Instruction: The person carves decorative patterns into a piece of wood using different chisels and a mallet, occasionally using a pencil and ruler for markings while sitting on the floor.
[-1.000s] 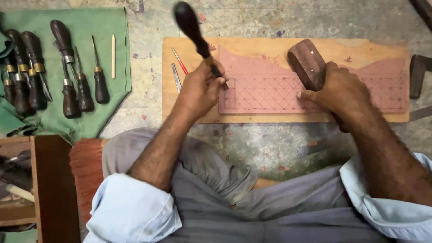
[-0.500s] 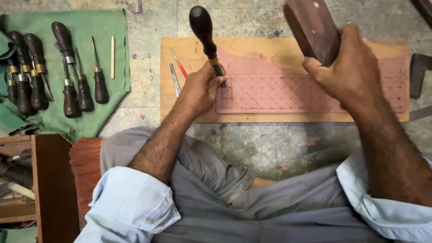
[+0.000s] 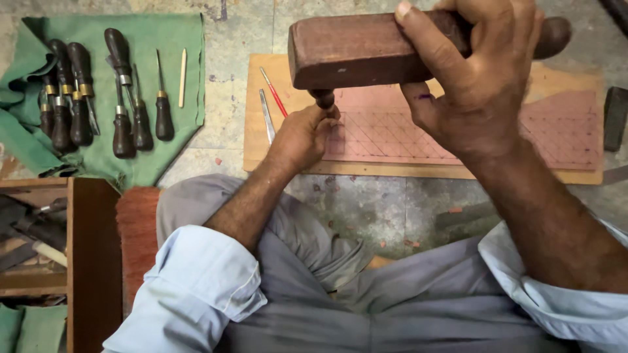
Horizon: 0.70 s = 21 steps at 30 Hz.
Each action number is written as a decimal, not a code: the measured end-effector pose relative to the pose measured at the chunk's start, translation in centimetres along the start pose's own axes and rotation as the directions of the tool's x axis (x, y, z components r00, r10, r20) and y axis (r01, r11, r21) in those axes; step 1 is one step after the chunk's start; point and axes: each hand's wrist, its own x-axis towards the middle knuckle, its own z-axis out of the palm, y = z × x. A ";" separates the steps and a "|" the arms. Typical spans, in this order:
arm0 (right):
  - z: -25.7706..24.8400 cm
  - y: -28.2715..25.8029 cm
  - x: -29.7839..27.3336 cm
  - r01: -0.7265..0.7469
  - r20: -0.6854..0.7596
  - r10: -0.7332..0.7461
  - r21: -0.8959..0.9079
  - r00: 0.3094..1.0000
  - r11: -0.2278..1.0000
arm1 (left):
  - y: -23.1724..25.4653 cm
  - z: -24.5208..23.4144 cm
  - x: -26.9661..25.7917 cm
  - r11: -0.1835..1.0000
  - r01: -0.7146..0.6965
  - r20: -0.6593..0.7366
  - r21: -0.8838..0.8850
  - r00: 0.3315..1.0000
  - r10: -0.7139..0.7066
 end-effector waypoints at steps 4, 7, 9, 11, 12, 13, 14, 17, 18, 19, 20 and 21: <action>-0.4 -0.1 0.4 -0.011 -0.016 0.012 0.078 1.000 0.997 | -0.5 0.3 -0.3 1.000 -0.015 -0.009 0.011 1.000 0.015; -0.4 0.5 0.3 0.036 0.008 -0.036 -0.050 0.999 0.998 | -0.4 0.2 -0.2 0.999 0.022 0.002 -0.027 1.000 -0.022; 0.4 1.4 0.5 0.038 0.002 -0.038 -0.081 0.999 0.996 | -0.4 0.0 0.2 0.996 0.056 -0.011 -0.065 0.998 -0.057; 1.3 2.5 0.3 0.001 0.013 -0.001 -0.050 1.000 0.999 | -0.9 -0.9 1.6 0.998 0.064 -0.136 0.017 0.989 -0.061; 1.5 3.1 -0.1 -0.031 0.034 0.032 -0.030 0.999 0.999 | -1.2 -1.3 2.2 0.996 0.075 -0.193 0.055 0.979 -0.063; 1.7 3.6 -0.6 -0.038 0.045 0.039 -0.033 0.998 0.999 | -1.4 -1.7 2.5 0.998 0.065 -0.182 -0.013 0.981 -0.066; 2.0 4.2 -1.0 -0.042 0.053 0.044 -0.037 0.998 0.998 | -1.5 -2.4 3.1 0.995 0.053 -0.174 -0.081 0.983 -0.067; 3.2 6.0 -1.5 -0.077 0.093 0.077 -0.010 0.993 0.997 | -1.5 -2.5 4.3 0.918 0.136 -0.019 -0.373 0.988 -0.154; 3.7 6.6 -1.7 -0.104 0.116 0.101 0.017 0.988 0.994 | -1.6 -2.2 4.5 0.860 0.196 0.063 -0.472 0.980 -0.189; 4.2 7.1 -2.0 -0.133 0.140 0.127 0.038 0.982 0.990 | -1.7 -2.0 4.6 0.881 0.183 0.094 -0.437 0.983 -0.157; 4.7 7.5 -2.1 -0.180 0.177 0.165 0.073 0.970 0.981 | -1.8 -1.9 4.6 0.901 0.170 0.126 -0.400 0.983 -0.130; 5.1 7.8 -2.4 -0.225 0.212 0.200 0.099 0.956 0.969 | -2.0 -1.8 4.5 0.919 0.155 0.159 -0.364 0.982 -0.102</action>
